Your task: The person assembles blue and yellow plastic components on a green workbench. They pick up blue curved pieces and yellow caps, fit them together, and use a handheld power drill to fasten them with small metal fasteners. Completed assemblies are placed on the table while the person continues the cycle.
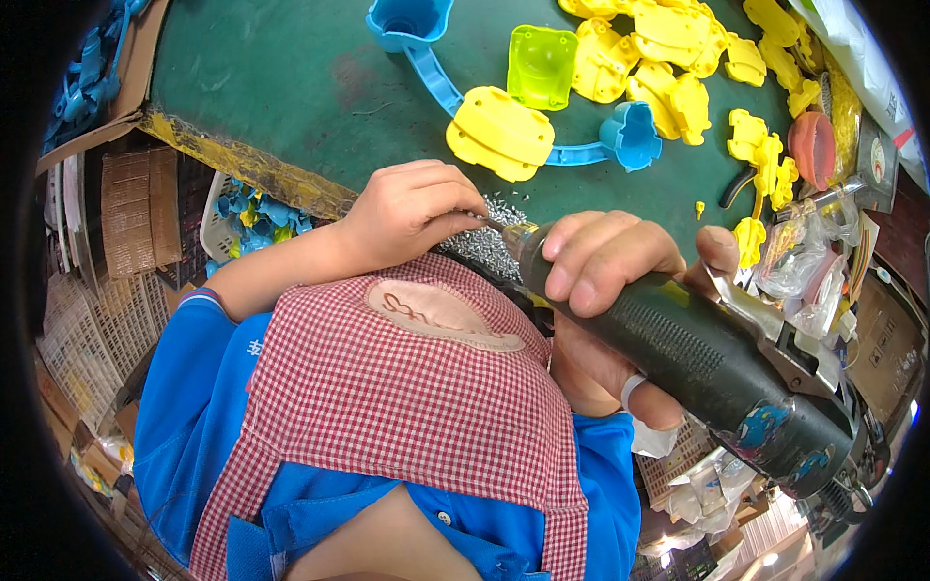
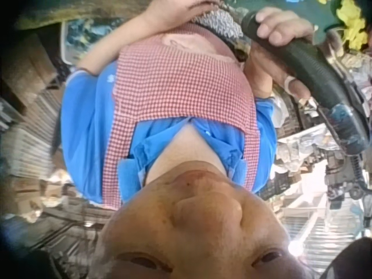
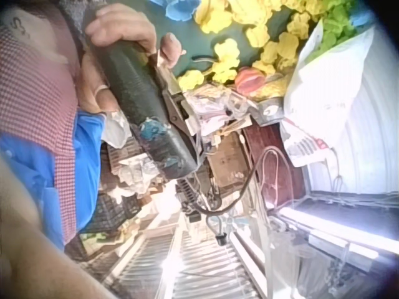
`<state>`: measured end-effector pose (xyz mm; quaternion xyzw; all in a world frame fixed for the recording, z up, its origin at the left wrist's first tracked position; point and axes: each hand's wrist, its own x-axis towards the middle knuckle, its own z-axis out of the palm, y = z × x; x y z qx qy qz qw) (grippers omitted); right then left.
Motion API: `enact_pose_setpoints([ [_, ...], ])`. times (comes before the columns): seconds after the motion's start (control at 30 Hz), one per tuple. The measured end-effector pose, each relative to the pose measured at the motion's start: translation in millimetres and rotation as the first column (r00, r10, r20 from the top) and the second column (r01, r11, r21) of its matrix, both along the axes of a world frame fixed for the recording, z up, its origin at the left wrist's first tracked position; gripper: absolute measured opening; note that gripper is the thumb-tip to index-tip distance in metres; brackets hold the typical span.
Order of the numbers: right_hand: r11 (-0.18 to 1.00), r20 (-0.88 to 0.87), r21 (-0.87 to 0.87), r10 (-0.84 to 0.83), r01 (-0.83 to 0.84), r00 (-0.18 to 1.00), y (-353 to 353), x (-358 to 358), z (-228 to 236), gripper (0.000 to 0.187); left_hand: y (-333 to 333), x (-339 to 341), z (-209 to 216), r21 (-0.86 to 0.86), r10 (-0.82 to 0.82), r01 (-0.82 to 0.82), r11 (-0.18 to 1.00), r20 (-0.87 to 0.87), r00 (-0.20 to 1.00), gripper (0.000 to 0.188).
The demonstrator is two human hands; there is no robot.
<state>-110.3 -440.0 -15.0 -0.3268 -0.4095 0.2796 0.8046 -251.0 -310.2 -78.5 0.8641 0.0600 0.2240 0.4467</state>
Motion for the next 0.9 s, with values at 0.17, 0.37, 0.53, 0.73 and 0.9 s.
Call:
enact_pose_setpoints([
  [0.17, 1.0, 0.033, 0.008, -0.003, 0.003, 0.999, 3.4, -1.2, -1.1, 0.095, 2.8, -0.9, -2.4, 0.018, -0.012, 0.012, 1.0, 0.006, 1.0, 0.016],
  [0.37, 0.999, 0.072, -0.034, -0.008, 0.01, 0.997, 5.6, -2.1, -2.1, 0.096, 1.4, 4.3, 0.9, 0.116, 0.002, -0.004, 0.993, 0.021, 1.0, 0.017],
  [0.53, 0.999, 0.061, -0.048, -0.011, 0.014, 0.998, 5.7, 3.7, -2.0, 0.095, 2.0, 8.8, 2.0, 0.133, 0.002, -0.002, 0.991, 0.002, 1.0, 0.02],
  [0.73, 0.943, 0.132, 0.068, -0.331, 0.325, 0.934, 16.5, 35.3, -15.9, 0.106, 21.5, 30.1, 17.1, 0.343, 0.08, -0.1, 0.934, 0.071, 0.994, 0.022],
  [0.9, 0.953, 0.092, 0.008, -0.303, 0.304, 0.949, 31.8, 32.8, -18.8, 0.108, 31.9, 57.3, -2.9, 0.389, 0.079, -0.111, 0.914, 0.099, 0.992, 0.018],
])
